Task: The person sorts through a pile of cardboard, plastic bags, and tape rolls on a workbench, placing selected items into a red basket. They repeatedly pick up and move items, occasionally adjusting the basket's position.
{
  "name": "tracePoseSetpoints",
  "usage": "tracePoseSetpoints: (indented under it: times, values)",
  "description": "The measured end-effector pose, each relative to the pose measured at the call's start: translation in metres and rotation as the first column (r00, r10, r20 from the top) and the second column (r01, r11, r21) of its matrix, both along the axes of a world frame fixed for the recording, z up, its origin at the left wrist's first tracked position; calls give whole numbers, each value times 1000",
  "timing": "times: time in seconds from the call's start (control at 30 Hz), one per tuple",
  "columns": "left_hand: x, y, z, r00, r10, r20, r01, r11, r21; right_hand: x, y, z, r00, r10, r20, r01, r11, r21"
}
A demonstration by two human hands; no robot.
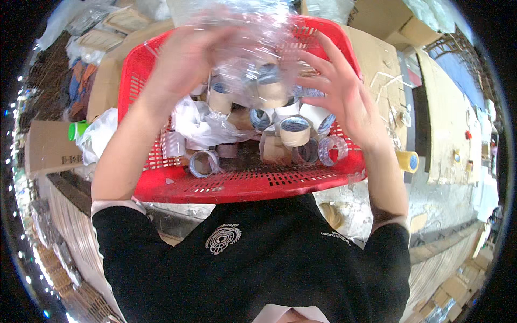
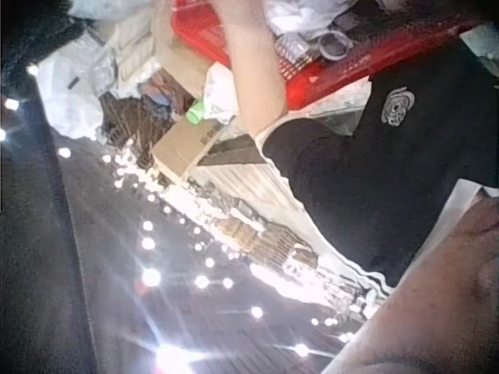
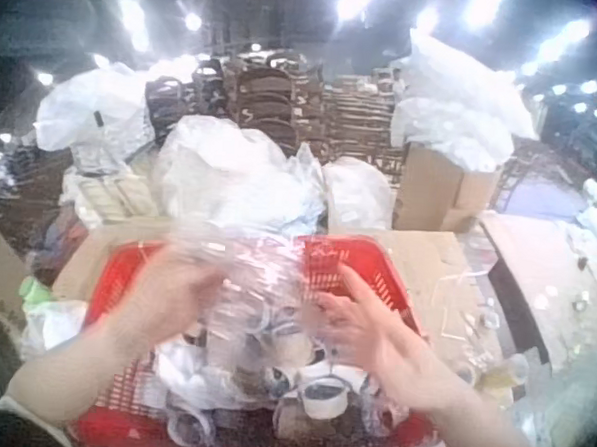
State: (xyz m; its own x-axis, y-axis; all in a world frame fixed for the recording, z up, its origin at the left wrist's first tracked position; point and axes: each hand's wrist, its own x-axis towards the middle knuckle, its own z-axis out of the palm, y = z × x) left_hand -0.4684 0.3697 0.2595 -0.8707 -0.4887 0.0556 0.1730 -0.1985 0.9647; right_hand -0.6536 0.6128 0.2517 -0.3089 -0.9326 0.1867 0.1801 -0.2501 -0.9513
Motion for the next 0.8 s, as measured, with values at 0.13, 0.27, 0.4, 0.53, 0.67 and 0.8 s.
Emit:
tracePoseSetpoints:
  times: [0.13,0.27,0.4,0.53,0.67,0.8]
  values:
    - [-54,51,-19,988,22,-151,-147,402,-904,-2,-39,-3,991,-110,72,108,993,39]
    - [-57,31,-44,938,170,-302,-292,-80,-953,-62,13,-2,670,-614,-418,669,743,-17]
    - [-9,7,-105,758,3,652,568,489,-662,-158,129,-7,233,-951,-206,951,267,-157]
    - [52,27,-181,262,128,957,938,198,-283,-218,259,-85,-112,-745,-657,973,51,-224]
    - [72,48,-220,505,360,785,863,-234,-448,-246,317,-210,228,-938,-260,949,154,276]
    - [38,39,-198,267,369,890,952,44,-304,-245,315,-297,367,-796,-481,890,151,430]
